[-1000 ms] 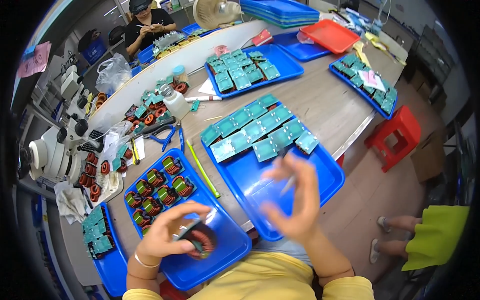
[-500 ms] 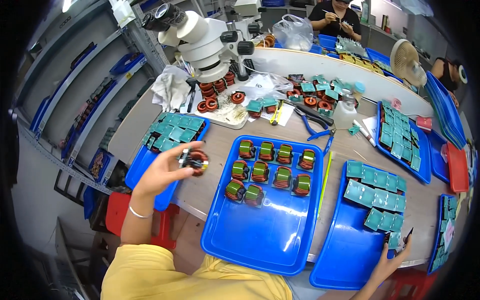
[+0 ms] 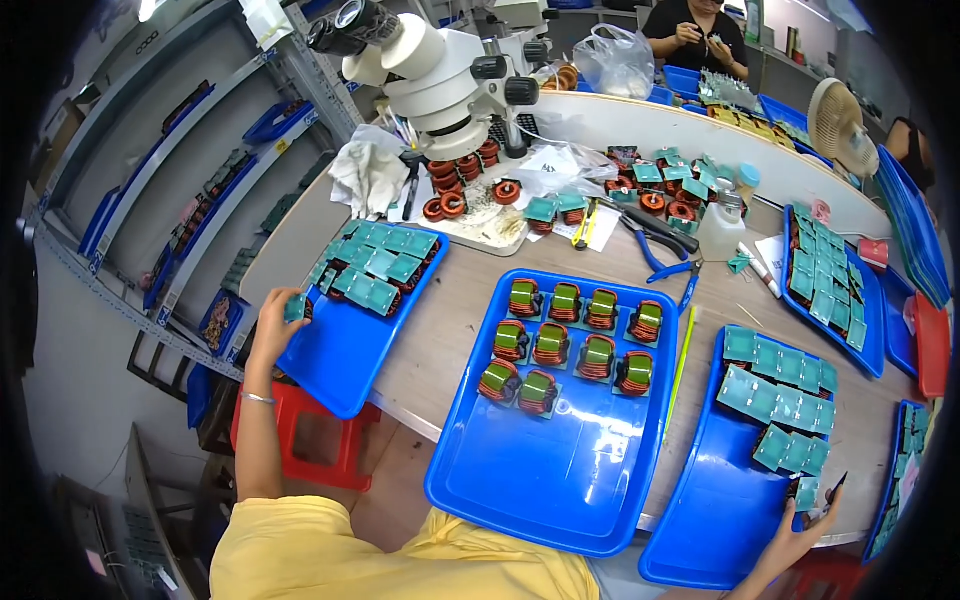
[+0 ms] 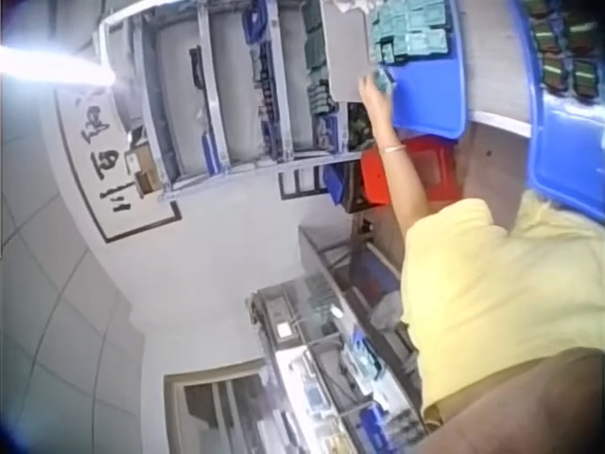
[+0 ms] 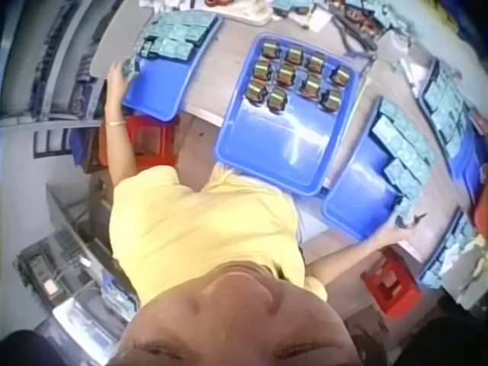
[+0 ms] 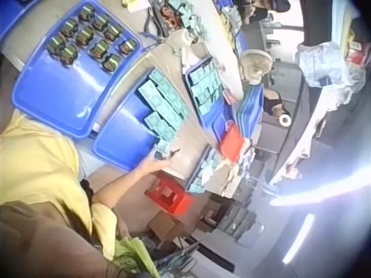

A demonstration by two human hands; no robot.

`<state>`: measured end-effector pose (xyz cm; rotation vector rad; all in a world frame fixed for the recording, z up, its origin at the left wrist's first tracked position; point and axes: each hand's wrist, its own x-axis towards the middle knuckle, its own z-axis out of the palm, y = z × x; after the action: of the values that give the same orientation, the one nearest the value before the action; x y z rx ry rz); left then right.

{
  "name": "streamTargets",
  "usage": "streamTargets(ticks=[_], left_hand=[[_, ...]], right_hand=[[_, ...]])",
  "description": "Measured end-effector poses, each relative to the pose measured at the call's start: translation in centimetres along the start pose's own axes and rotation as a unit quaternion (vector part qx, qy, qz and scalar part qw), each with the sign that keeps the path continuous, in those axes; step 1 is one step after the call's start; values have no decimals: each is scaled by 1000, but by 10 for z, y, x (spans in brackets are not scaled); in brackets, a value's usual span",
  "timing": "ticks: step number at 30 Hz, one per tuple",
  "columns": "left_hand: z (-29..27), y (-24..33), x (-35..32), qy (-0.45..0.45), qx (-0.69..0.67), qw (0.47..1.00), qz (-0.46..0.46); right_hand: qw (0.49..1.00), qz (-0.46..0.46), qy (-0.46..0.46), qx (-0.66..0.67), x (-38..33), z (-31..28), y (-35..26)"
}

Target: Assembling toroidal inductors onto printed circuit boards at an industrial workbench.

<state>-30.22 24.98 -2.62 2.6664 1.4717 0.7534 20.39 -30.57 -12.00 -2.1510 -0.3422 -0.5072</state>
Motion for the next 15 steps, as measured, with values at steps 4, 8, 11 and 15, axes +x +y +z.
streamTargets(ticks=[4,8,11,15], left_hand=[[27,-25,3,4,54,999,-1],[42,-37,3,70,70,994,-39],[35,-43,-1,45,80,995,-44],[30,-10,3,58,106,992,-29]], right_hand=[[1000,-9,11,14,-1,2,-2],[999,-7,9,32,-2,4,-5],[1000,-17,15,7,-2,2,-6],[998,7,45,37,-5,-10,-12]])
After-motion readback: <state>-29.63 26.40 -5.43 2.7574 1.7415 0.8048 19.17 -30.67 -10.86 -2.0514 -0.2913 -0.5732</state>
